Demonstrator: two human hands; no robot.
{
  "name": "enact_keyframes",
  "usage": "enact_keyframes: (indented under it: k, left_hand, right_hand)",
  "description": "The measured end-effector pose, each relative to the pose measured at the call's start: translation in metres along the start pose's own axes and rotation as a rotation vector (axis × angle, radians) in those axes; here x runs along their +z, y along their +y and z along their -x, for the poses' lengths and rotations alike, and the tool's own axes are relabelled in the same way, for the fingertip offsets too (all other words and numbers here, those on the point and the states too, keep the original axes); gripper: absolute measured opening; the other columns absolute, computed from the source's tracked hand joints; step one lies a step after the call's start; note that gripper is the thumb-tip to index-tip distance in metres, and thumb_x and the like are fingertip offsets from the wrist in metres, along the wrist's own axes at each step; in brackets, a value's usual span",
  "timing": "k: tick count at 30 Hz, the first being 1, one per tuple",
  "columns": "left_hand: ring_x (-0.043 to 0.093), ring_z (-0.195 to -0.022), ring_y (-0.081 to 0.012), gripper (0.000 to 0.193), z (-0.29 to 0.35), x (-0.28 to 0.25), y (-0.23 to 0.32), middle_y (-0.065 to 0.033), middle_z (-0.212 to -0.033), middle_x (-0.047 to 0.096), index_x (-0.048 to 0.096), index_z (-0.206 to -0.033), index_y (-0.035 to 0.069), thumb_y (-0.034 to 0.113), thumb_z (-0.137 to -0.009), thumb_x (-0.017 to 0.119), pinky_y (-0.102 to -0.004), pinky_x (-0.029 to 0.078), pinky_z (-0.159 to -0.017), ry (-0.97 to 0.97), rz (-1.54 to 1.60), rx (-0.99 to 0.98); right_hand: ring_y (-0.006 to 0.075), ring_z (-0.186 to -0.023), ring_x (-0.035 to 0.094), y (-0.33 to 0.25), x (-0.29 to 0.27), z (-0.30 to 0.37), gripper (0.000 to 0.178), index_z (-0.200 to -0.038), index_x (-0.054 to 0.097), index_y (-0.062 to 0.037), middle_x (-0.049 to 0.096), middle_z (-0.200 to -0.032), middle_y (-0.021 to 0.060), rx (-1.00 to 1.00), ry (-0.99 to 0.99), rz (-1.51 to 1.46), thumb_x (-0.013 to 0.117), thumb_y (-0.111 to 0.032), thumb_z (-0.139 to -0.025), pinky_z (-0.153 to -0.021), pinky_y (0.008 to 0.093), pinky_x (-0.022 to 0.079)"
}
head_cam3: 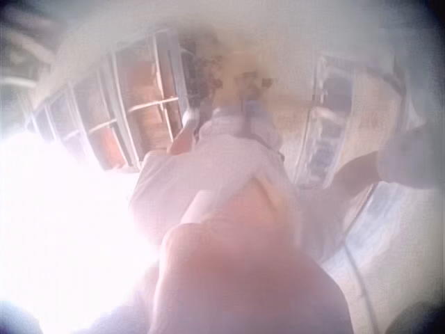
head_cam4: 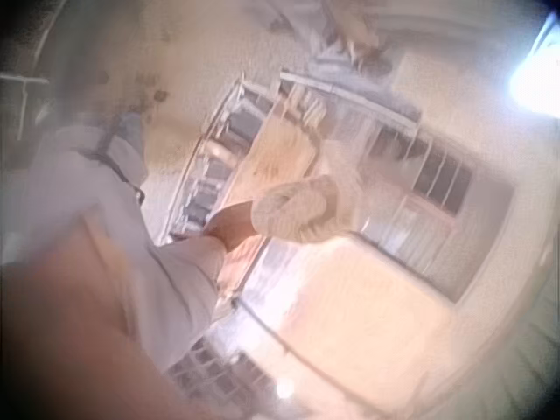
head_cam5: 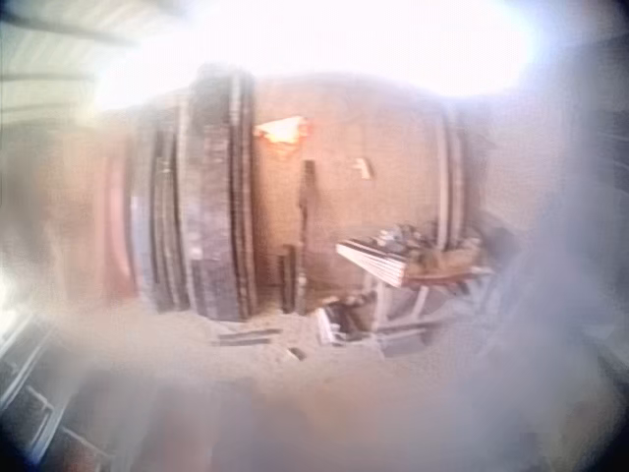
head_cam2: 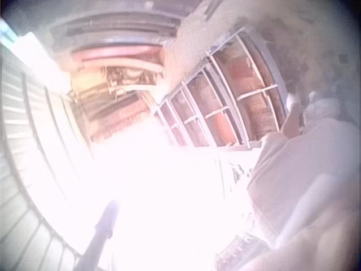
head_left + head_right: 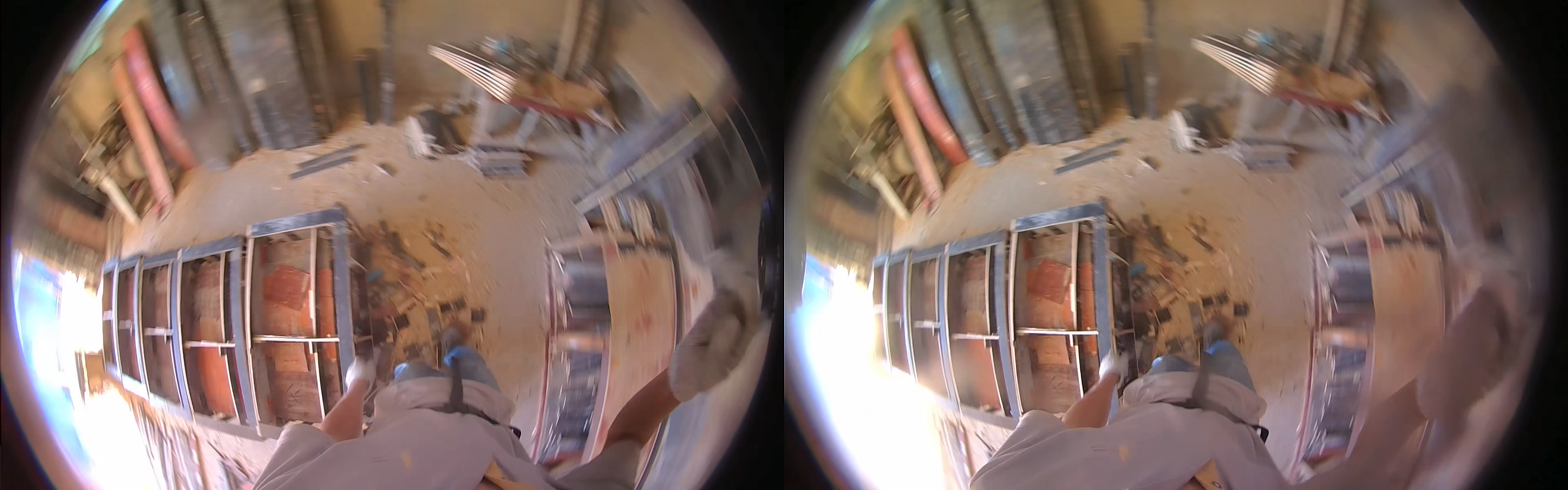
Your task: The person moves a wooden board and then uses a red power drill to make holes in a wooden frame structure. The person handles the board and the drill while working on the frame.
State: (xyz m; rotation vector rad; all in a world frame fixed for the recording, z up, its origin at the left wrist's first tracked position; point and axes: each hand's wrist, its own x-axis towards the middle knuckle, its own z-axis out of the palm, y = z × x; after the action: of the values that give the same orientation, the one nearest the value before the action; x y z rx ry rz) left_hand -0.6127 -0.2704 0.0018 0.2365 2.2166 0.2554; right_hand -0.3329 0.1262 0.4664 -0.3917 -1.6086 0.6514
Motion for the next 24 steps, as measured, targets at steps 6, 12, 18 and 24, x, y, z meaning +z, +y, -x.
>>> enact_keyframes:
  k: [6, 12, 18, 24]
  left_hand:
    - [0.066, -0.121, -0.0305, 0.047, -0.006, 0.105, -0.163, -0.0163, -0.129, 0.07, 0.074, -0.126, 0.012, 0.046, -0.095, 0.06, -0.0416, 0.053, -0.1, -0.296, -0.269, -0.133]
    - [0.068, -0.116, -0.0319, 0.048, -0.068, 0.103, -0.04, -0.0156, -0.126, 0.071, 0.072, -0.124, 0.01, 0.046, -0.102, 0.05, -0.0437, 0.055, -0.094, -0.176, -0.059, -0.169]
    - [0.071, -0.1, -0.0345, 0.048, -0.262, -0.201, 0.23, -0.0206, -0.11, 0.074, 0.073, -0.117, 0.006, 0.047, -0.1, 0.054, -0.043, 0.053, -0.087, 0.258, 0.865, -0.172]
    - [0.062, -0.075, -0.0115, 0.032, -0.348, -0.466, 0.296, -0.0001, -0.074, 0.065, 0.073, -0.1, 0.004, 0.033, -0.104, 0.062, -0.0314, 0.052, -0.067, 0.63, 1.158, -0.044]
  right_hand:
    - [0.0153, -0.093, 0.063, 0.188, 0.228, -0.043, 0.025, -0.12, 0.067, -0.0018, 0.07, -0.099, 0.0087, 0.562, -0.449, -0.108, 0.06, -0.02, -0.103, -0.086, 0.0324, 0.053]
    - [0.0135, -0.087, 0.07, 0.345, 0.441, -0.009, 0.021, -0.113, 0.069, 0.0001, 0.073, -0.093, 0.0078, 0.568, -1.116, -0.182, 0.066, -0.017, -0.102, -0.078, 0.0284, 0.056]
    - [0.022, -0.074, 0.065, 0.6, 0.483, 0.057, 0.023, -0.096, 0.071, -0.0038, 0.071, -0.083, 0.0084, 0.566, -1.592, 0.408, 0.066, -0.027, -0.096, -0.065, 0.0358, 0.053]
    - [0.0351, -0.091, 0.07, 0.73, 0.606, 0.063, 0.031, -0.104, 0.075, -0.0067, 0.074, -0.102, 0.0164, 0.523, -2.069, 0.976, 0.064, -0.033, -0.092, -0.077, 0.0433, 0.056]
